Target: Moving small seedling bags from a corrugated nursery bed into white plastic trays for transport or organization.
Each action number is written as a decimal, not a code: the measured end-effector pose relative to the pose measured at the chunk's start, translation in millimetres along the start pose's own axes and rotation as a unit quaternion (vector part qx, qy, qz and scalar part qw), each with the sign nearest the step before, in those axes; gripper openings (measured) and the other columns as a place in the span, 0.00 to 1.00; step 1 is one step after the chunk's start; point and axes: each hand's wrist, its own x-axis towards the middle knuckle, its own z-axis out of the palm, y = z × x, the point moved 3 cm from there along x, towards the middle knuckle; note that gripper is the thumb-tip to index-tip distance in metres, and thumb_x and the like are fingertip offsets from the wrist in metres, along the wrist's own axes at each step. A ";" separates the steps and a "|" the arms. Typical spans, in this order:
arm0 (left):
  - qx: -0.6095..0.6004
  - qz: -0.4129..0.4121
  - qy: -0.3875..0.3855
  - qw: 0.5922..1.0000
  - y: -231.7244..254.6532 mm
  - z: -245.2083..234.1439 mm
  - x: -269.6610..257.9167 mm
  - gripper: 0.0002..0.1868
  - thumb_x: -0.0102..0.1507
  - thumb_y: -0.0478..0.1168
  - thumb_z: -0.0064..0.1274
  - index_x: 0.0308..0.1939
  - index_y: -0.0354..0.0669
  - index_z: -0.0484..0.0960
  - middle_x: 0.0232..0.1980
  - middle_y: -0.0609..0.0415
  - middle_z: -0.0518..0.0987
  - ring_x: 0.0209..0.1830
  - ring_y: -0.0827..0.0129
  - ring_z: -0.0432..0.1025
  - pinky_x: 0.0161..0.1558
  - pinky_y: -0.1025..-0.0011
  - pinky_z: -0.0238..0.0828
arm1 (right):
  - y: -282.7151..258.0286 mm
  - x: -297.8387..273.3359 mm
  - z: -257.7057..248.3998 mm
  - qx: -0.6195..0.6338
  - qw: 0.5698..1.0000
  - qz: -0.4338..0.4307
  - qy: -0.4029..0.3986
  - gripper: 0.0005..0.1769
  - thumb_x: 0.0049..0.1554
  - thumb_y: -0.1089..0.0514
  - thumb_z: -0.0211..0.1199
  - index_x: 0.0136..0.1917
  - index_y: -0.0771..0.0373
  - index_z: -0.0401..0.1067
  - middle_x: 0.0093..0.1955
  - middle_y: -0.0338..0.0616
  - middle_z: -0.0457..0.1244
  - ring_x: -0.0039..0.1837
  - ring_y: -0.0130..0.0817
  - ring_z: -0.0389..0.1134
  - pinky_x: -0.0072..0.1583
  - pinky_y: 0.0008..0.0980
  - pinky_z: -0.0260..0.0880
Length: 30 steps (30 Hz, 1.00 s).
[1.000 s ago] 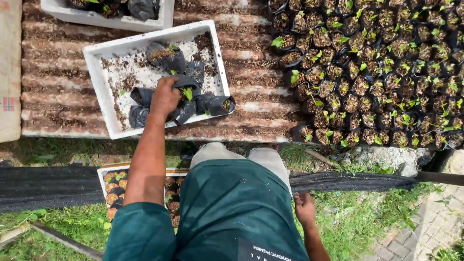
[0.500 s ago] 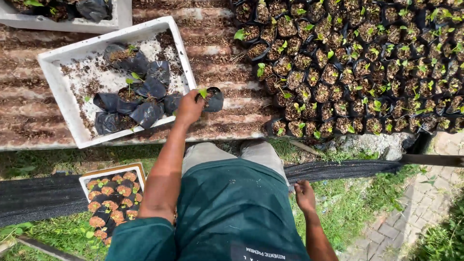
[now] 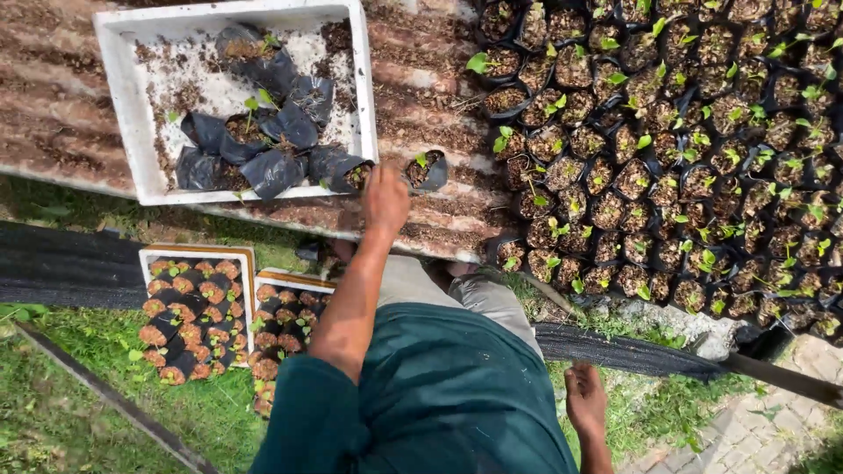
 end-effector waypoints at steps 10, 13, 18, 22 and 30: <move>0.101 0.067 0.161 0.979 -118.8 -20.3 53.4 0.17 0.65 0.40 0.59 0.47 0.31 0.72 0.46 0.34 0.74 0.45 0.37 0.74 0.45 0.47 0.76 | -110.5 84.2 -1.5 -0.114 0.957 -0.253 -0.080 0.18 0.67 0.51 0.56 0.65 0.63 0.69 0.57 0.58 0.67 0.63 0.59 0.69 0.61 0.58 0.73; -0.031 0.092 0.092 0.991 -36.1 -75.1 -19.6 0.12 0.74 0.31 0.46 0.57 0.22 0.69 0.50 0.29 0.74 0.50 0.31 0.73 0.46 0.37 0.76 | -152.4 106.9 36.2 -0.201 0.891 -0.400 -0.074 0.18 0.63 0.50 0.61 0.64 0.54 0.72 0.53 0.50 0.68 0.57 0.54 0.72 0.58 0.54 0.74; -0.119 0.002 -0.019 0.993 -35.0 11.4 -70.8 0.11 0.72 0.42 0.52 0.47 0.37 0.72 0.51 0.35 0.80 0.53 0.36 0.76 0.48 0.43 0.75 | -196.6 139.4 81.0 -0.253 0.853 -0.446 -0.096 0.17 0.60 0.50 0.62 0.62 0.50 0.68 0.53 0.44 0.65 0.56 0.53 0.71 0.55 0.53 0.75; -0.194 -0.050 -0.109 0.974 -49.4 119.8 -85.8 0.13 0.73 0.45 0.51 0.48 0.38 0.72 0.52 0.37 0.83 0.54 0.40 0.78 0.48 0.46 0.78 | -202.6 155.8 91.6 -0.305 0.852 -0.421 -0.060 0.17 0.59 0.53 0.63 0.60 0.52 0.66 0.50 0.44 0.64 0.54 0.52 0.71 0.50 0.52 0.76; -0.190 -0.013 -0.160 0.968 60.9 162.0 -64.9 0.11 0.74 0.44 0.44 0.53 0.39 0.71 0.49 0.33 0.81 0.47 0.41 0.79 0.43 0.47 0.78 | -207.0 158.6 83.9 -0.374 0.840 -0.392 -0.036 0.39 0.55 0.59 0.66 0.75 0.53 0.52 0.59 0.53 0.58 0.62 0.59 0.66 0.60 0.56 0.75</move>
